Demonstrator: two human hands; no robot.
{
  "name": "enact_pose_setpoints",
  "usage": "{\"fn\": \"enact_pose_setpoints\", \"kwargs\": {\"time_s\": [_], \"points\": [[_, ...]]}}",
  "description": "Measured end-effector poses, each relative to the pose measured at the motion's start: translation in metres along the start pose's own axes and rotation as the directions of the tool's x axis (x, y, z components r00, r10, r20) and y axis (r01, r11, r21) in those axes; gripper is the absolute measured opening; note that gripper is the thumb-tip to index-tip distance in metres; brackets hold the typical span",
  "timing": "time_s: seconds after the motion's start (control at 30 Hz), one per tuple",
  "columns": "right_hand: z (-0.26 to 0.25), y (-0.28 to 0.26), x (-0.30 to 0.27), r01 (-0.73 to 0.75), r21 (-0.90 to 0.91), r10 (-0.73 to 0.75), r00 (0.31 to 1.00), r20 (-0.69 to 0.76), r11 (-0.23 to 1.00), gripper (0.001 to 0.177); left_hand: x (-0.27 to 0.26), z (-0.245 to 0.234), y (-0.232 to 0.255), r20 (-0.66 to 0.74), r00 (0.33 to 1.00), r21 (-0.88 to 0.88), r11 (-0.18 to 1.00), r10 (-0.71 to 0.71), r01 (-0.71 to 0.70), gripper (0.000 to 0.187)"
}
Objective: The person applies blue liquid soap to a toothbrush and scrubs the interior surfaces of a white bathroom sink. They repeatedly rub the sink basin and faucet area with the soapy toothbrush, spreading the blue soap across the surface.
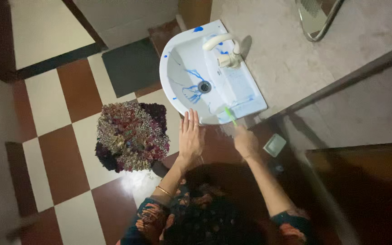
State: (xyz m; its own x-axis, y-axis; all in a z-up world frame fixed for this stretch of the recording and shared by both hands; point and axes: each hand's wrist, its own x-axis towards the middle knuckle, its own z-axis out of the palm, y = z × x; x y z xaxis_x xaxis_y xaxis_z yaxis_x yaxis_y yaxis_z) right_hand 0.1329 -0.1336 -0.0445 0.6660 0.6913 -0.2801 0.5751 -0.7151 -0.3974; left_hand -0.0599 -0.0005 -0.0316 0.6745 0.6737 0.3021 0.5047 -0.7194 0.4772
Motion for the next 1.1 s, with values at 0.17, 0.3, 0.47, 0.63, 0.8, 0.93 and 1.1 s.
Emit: {"fn": "enact_pose_setpoints", "kwargs": {"time_s": [0.17, 0.3, 0.47, 0.63, 0.8, 0.93, 1.1], "points": [[0.020, -0.016, -0.011, 0.044, 0.029, -0.043, 0.998, -0.037, 0.999, 0.023, 0.007, 0.002, 0.002, 0.021, 1.000, 0.019, 1.000, 0.004, -0.004, 0.070], [0.005, -0.004, -0.014, 0.040, 0.043, -0.038, 0.999, -0.038, 0.998, 0.025, 0.002, 0.003, -0.007, 0.005, 1.000, 0.050, 0.999, 0.010, -0.010, 0.070], [0.007, -0.035, 0.003, -0.076, 0.036, 0.068, 0.978, 0.197, 0.996, 0.030, -0.005, 0.001, -0.010, 0.005, 1.000, 0.029, 0.999, 0.016, -0.016, 0.072], [0.005, -0.020, -0.017, -0.054, -0.005, 0.055, 0.998, 0.036, 0.999, 0.029, -0.005, -0.001, -0.011, 0.001, 0.999, 0.017, 0.999, -0.049, 0.049, 0.072], [0.007, -0.028, -0.003, 0.046, 0.008, -0.045, 0.998, -0.039, 0.999, 0.033, -0.008, -0.001, -0.013, 0.051, 0.997, 0.031, 0.998, -0.053, 0.051, 0.073], [0.016, -0.040, -0.027, 0.044, 0.018, -0.043, 0.998, -0.050, 0.999, 0.033, -0.002, -0.001, -0.010, 0.076, 0.994, 0.021, 0.997, -0.077, 0.076, 0.074], [0.012, -0.033, -0.016, 0.002, -0.017, -0.002, 1.000, -0.002, 1.000, 0.028, -0.010, 0.004, -0.015, 0.054, 0.998, 0.055, 0.998, -0.043, 0.040, 0.074]]}}
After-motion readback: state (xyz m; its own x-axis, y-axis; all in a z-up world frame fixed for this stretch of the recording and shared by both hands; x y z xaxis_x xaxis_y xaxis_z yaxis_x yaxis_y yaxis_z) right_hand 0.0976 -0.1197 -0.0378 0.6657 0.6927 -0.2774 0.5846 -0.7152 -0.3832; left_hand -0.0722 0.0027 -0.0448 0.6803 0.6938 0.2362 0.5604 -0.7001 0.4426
